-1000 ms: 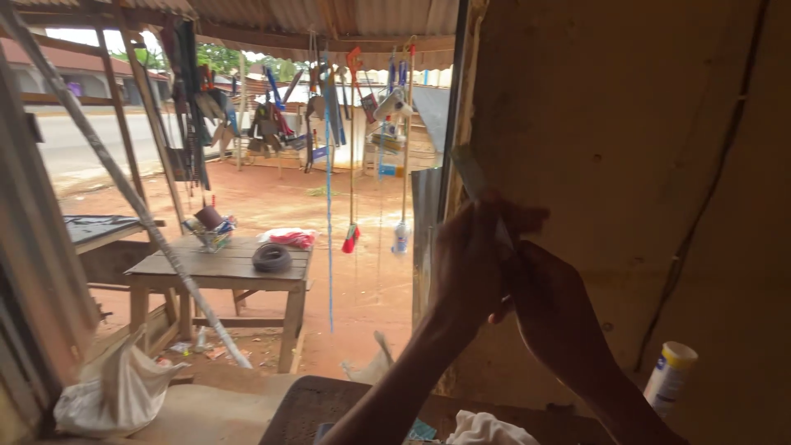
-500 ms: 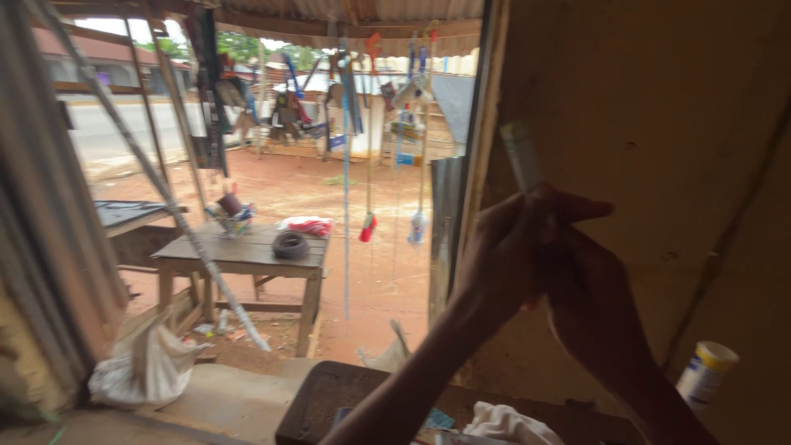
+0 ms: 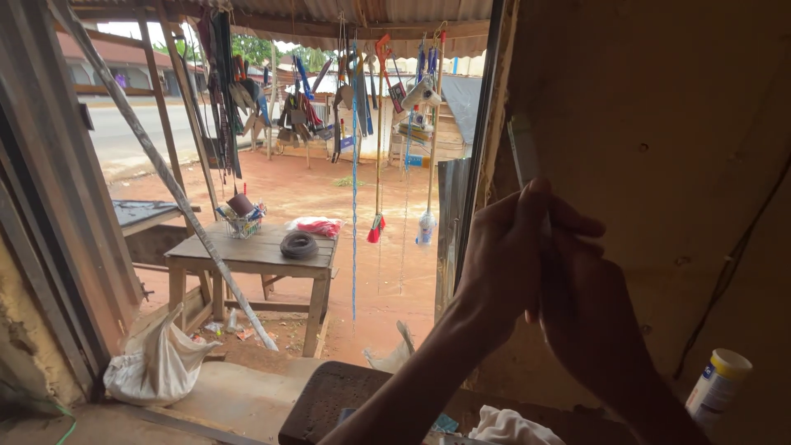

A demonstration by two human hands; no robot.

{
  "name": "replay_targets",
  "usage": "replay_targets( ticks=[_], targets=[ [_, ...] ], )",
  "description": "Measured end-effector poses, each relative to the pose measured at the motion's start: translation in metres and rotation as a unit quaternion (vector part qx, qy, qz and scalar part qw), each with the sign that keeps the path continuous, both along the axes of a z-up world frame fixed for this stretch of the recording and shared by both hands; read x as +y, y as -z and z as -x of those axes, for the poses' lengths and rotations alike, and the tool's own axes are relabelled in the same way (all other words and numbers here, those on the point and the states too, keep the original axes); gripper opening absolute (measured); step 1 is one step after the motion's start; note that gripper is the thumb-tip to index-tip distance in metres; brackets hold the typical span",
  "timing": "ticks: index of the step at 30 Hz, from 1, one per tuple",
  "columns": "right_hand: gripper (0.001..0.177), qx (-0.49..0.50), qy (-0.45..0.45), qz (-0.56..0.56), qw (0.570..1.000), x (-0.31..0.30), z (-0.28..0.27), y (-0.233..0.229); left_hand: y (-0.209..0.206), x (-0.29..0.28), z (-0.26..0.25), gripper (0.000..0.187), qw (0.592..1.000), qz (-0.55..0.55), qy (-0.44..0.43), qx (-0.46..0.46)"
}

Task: The person is folding various brochures and pamphlets at a desk.

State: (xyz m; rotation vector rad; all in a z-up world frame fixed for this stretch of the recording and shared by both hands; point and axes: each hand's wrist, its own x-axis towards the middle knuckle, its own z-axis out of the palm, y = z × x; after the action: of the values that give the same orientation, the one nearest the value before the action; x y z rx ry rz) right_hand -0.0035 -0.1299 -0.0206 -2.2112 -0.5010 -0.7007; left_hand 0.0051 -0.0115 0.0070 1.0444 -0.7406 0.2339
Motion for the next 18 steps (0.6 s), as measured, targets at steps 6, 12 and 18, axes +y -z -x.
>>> replay_targets(
  ticks=[6, 12, 18],
  targets=[
    [0.026, -0.050, 0.035, 0.004, 0.998, 0.016, 0.010, -0.001, 0.000, -0.005, 0.001, 0.050, 0.996, 0.015, -0.087, -0.018],
    [0.019, -0.124, 0.020, 0.050, 0.991, 0.015, 0.008, 0.007, -0.014, 0.012, 0.006, 0.056, 0.979, 0.041, -0.198, -0.010],
    [0.014, -0.196, 0.002, 0.097, 0.976, 0.014, -0.004, 0.019, -0.023, 0.018, 0.015, 0.046, 0.984, 0.078, -0.103, 0.124]
  ],
)
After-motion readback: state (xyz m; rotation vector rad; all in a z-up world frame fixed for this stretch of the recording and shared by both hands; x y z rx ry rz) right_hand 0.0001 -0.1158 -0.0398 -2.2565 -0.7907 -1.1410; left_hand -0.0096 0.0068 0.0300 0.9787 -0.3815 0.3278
